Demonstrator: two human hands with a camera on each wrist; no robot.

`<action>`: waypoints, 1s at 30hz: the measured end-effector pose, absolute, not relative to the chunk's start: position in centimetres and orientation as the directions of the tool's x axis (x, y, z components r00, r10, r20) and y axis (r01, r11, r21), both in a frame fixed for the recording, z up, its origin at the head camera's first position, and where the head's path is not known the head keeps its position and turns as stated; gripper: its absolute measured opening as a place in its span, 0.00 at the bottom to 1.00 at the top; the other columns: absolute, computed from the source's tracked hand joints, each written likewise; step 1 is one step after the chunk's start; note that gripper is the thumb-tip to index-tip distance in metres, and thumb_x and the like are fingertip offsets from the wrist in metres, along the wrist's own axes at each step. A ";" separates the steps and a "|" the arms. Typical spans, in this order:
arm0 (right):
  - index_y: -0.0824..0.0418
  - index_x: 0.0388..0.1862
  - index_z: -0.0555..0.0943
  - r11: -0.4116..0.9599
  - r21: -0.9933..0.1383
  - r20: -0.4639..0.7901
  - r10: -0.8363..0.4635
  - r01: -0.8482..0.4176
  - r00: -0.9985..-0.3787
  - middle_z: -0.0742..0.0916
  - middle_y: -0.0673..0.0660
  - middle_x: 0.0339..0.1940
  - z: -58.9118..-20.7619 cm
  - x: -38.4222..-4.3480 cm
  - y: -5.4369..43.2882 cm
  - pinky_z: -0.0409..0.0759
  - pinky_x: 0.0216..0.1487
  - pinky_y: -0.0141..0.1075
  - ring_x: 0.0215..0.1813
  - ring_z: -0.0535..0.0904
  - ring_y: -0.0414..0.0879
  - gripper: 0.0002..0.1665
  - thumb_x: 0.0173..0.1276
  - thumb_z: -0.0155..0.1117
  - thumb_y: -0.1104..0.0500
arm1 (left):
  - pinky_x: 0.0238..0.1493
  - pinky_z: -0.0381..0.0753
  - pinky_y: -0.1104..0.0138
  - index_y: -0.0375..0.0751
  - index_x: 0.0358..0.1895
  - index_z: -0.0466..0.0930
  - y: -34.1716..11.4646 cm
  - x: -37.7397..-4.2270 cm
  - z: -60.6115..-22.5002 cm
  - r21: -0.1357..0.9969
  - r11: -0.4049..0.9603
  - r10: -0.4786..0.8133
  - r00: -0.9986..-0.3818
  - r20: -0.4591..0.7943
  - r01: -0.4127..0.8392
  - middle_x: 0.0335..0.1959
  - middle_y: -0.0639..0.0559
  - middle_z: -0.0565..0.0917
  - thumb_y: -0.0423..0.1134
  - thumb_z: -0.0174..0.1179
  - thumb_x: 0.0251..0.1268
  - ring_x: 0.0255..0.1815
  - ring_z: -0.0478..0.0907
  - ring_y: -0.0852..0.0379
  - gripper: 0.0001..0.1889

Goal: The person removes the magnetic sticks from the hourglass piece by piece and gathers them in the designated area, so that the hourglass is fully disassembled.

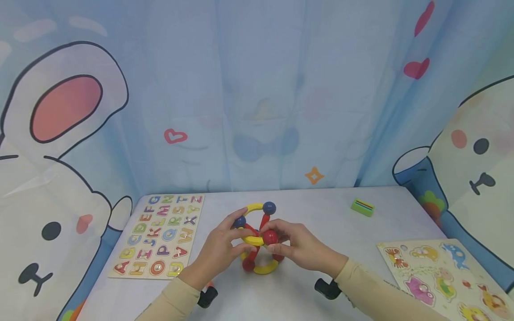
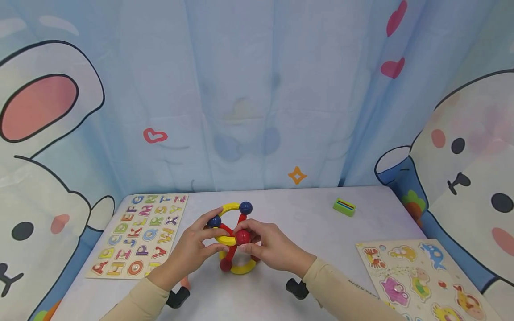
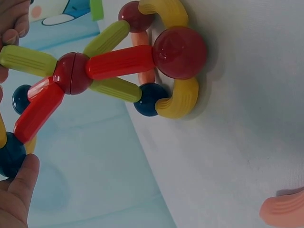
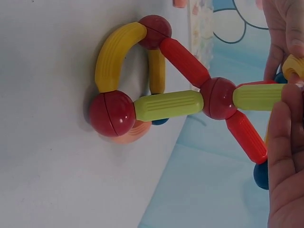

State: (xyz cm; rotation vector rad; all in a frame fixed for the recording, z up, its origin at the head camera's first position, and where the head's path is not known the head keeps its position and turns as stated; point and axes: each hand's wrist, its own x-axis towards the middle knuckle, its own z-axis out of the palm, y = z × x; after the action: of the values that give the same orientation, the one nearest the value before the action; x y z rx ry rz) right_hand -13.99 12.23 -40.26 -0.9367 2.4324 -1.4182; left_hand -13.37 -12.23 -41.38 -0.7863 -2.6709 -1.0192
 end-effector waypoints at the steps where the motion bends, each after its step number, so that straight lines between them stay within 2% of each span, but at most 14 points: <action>1: 0.50 0.60 0.76 0.348 -0.836 0.152 -0.596 -0.424 -0.788 0.84 0.40 0.48 -40.3 -14.0 12.2 0.81 0.54 0.38 0.49 0.82 0.40 0.22 0.69 0.69 0.60 | 0.61 0.77 0.58 0.58 0.47 0.89 -12.2 -13.4 -41.4 0.569 0.625 0.414 -0.845 0.339 0.535 0.75 0.58 0.62 0.51 0.73 0.52 0.72 0.65 0.51 0.17; 11: 0.50 0.61 0.75 0.308 -0.860 0.147 -0.614 -0.406 -0.776 0.84 0.42 0.49 -40.4 -14.0 12.3 0.80 0.56 0.38 0.52 0.83 0.51 0.21 0.72 0.66 0.53 | 0.58 0.79 0.61 0.57 0.49 0.89 -12.3 -13.3 -41.3 0.566 0.626 0.417 -0.843 0.339 0.537 0.76 0.58 0.61 0.50 0.74 0.52 0.71 0.66 0.51 0.18; 18: 0.50 0.61 0.74 0.295 -0.860 0.155 -0.626 -0.416 -0.764 0.84 0.42 0.49 -40.4 -14.0 12.4 0.80 0.56 0.38 0.52 0.83 0.48 0.20 0.73 0.64 0.57 | 0.59 0.78 0.60 0.58 0.49 0.88 -12.3 -13.4 -41.4 0.571 0.623 0.418 -0.845 0.335 0.534 0.76 0.59 0.61 0.48 0.74 0.52 0.72 0.65 0.51 0.18; 22: 0.51 0.61 0.74 0.289 -0.862 0.154 -0.632 -0.415 -0.760 0.84 0.43 0.50 -40.3 -14.0 12.4 0.80 0.56 0.37 0.53 0.83 0.50 0.20 0.73 0.64 0.61 | 0.59 0.78 0.58 0.58 0.49 0.88 -12.3 -13.5 -41.6 0.573 0.622 0.419 -0.845 0.332 0.534 0.76 0.59 0.61 0.46 0.75 0.53 0.72 0.65 0.51 0.18; 30: 0.51 0.62 0.74 0.297 -0.856 0.151 -0.638 -0.422 -0.755 0.84 0.45 0.53 -40.3 -14.0 12.5 0.79 0.57 0.38 0.55 0.82 0.50 0.20 0.73 0.63 0.57 | 0.59 0.78 0.59 0.58 0.50 0.88 -12.3 -13.5 -41.5 0.578 0.619 0.418 -0.846 0.332 0.533 0.76 0.59 0.61 0.47 0.75 0.52 0.72 0.65 0.51 0.18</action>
State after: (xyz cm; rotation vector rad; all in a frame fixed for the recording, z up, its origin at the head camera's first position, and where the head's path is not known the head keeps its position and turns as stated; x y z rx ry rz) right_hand -13.96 12.49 -40.27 -0.9760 2.3452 -1.4430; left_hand -13.46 -12.34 -41.48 -0.7926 -2.6758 -1.0360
